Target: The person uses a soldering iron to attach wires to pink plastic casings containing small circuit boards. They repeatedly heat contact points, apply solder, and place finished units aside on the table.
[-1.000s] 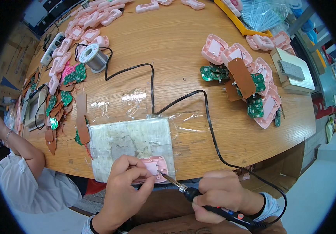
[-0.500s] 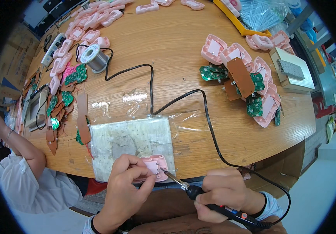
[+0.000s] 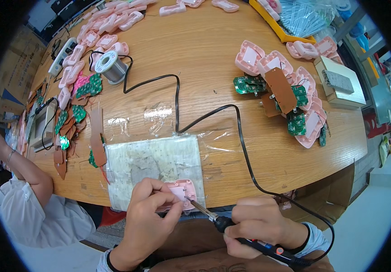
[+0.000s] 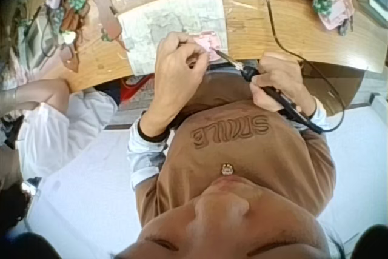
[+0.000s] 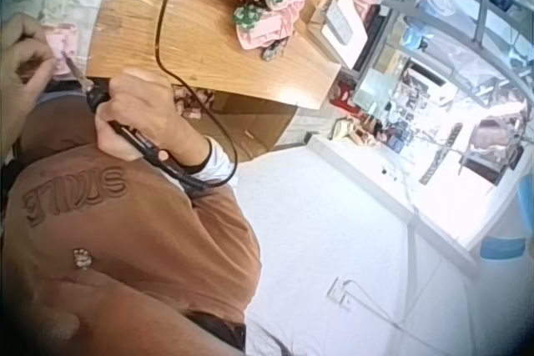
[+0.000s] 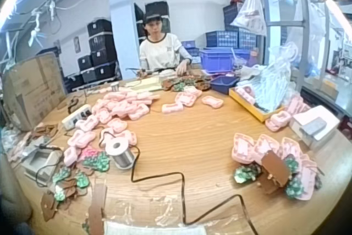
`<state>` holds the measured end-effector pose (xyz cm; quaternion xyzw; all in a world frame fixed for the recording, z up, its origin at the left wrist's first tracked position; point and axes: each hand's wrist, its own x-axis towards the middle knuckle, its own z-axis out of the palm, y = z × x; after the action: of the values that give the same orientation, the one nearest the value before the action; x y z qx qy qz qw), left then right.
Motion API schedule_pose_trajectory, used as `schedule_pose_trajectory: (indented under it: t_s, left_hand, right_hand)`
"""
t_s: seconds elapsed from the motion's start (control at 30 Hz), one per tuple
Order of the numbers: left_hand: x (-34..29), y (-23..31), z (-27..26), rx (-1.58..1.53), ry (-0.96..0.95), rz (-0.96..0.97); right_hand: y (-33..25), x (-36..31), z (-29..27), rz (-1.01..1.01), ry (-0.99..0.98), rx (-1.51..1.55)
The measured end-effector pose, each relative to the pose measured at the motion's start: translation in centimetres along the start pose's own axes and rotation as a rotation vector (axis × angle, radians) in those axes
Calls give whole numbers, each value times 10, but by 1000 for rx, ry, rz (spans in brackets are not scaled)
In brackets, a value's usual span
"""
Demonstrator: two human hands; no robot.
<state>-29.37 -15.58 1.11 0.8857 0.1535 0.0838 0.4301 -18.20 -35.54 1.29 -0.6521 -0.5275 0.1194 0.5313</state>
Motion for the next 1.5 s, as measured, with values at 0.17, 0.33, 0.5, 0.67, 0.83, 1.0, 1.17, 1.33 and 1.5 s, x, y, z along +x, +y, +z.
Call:
schedule_pose_trajectory:
  t_s: [0.17, 0.33, 0.5, 0.67, 0.83, 1.0, 1.17, 1.33, 1.5]
  left_hand:
    - [23, 15, -33, -70, 141, -64]
    - [76, 14, -54, -353, 321, 119]
    - [58, 1, -97, 122, 289, 142]
    - [13, -39, -112, 344, 249, -118]
    - [-8, -75, -117, 512, 194, -53]
    - [7, -97, -118, 532, 144, 115]
    - [44, -112, -128, 701, 64, 383]
    - [56, -108, -149, 643, -100, 191]
    - [42, -96, -192, 238, -68, -144]
  right_hand:
    - [0, -7, -14, 21, 232, 11]
    - [2, -17, -13, 7, 471, 9]
    - [2, -23, -12, 39, 497, -7]
    - [6, -23, -10, 92, 510, 36]
    - [8, -19, -5, 109, 511, 31]
    - [8, -18, -1, 104, 502, 14]
    - [4, -20, -1, 156, 512, 53]
    - [9, -26, -4, 126, 520, 51]
    - [9, -18, -2, 91, 552, 66]
